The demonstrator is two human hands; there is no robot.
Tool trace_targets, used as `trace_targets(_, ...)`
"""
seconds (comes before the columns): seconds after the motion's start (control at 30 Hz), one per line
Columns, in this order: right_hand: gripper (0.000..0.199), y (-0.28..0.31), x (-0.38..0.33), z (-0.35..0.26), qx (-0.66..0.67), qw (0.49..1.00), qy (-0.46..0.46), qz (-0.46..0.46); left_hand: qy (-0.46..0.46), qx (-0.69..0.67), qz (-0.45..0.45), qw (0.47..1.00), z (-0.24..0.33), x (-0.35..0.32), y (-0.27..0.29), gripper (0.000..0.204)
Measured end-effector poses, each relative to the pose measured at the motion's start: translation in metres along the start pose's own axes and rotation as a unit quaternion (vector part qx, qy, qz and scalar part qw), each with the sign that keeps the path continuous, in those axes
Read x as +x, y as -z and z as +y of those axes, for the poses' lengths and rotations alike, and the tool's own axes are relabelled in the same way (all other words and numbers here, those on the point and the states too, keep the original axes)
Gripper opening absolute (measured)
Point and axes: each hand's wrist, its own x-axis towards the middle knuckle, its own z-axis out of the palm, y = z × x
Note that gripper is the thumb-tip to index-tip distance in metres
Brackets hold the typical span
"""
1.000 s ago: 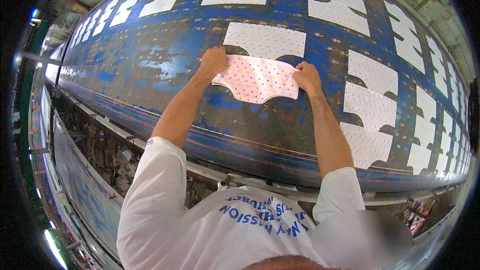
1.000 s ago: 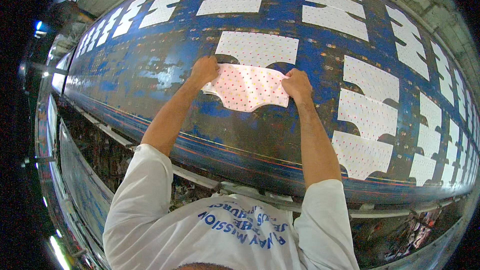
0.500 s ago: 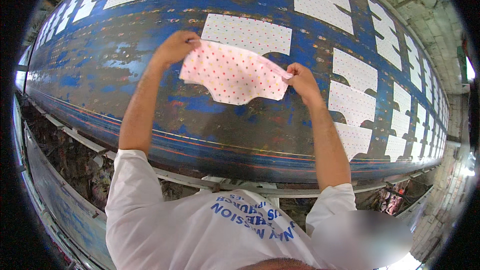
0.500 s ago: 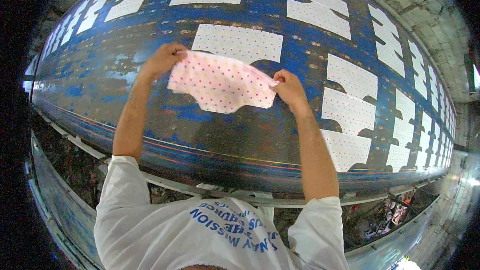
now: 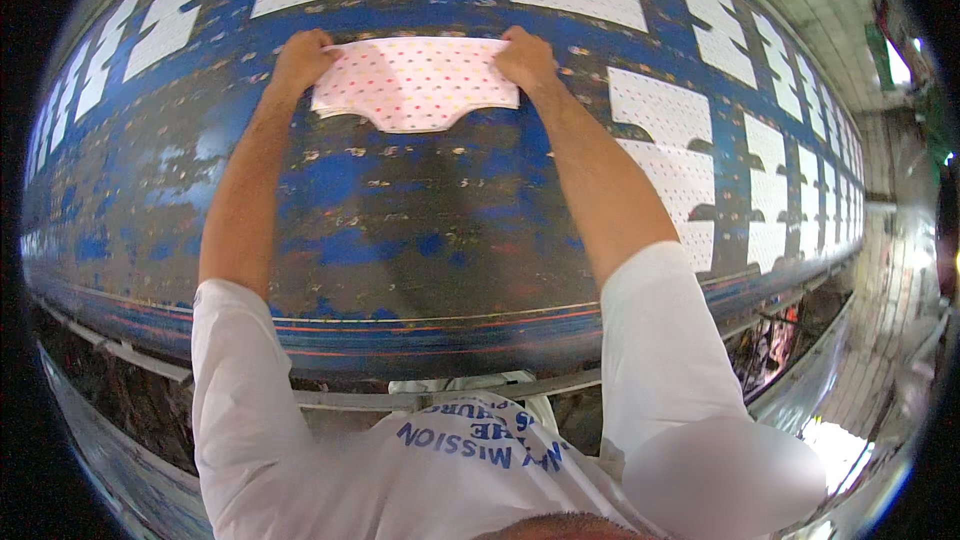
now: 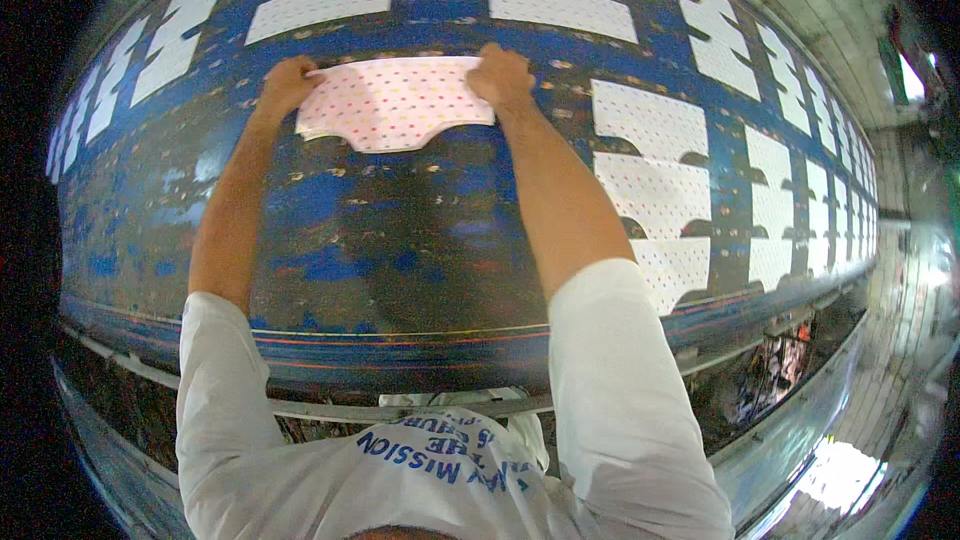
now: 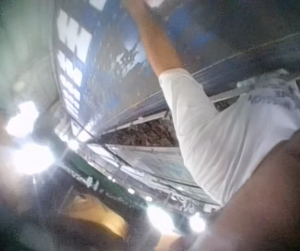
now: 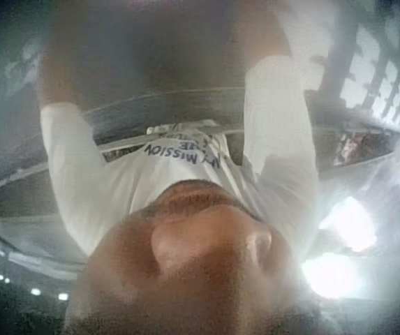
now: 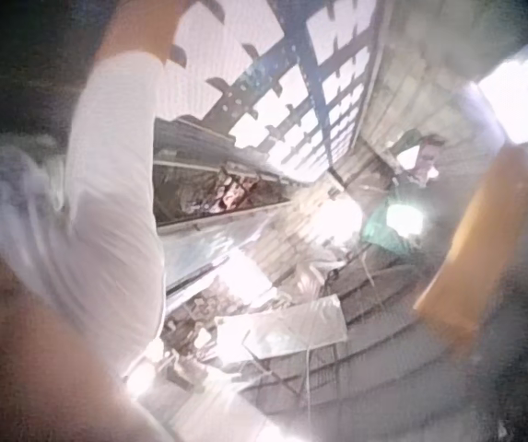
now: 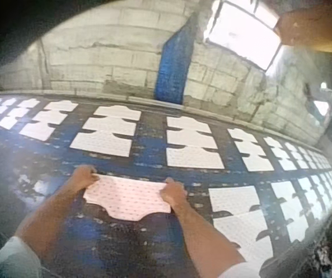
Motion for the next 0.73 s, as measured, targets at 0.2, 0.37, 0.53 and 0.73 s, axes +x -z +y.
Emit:
trace_targets(0.2, 0.043, 0.013, 0.013, -0.013, -0.082, 0.990, 0.028, -0.109, 0.006, 0.126, 0.037, 0.991, 0.018, -0.014, -0.004, 0.042)
trace_targets(0.37, 0.022, 0.000, -0.057, -0.015, 0.016, 0.986, 0.159, 0.051, -0.032, 0.182, 0.080, 0.979, 0.032, -0.026, -0.016, 0.044)
trace_targets(0.53, 0.020, 0.009, -0.117, -0.008, 0.194, 0.942, 0.258, 0.088, -0.110, 0.123, 0.109, 0.980, 0.048, -0.042, 0.003, 0.037)
trace_targets(0.73, 0.023, 0.097, -0.191, 0.082, 0.330, 0.921, 0.205, -0.012, -0.125, -0.001, 0.124, 0.984, 0.137, -0.106, 0.019, 0.040)
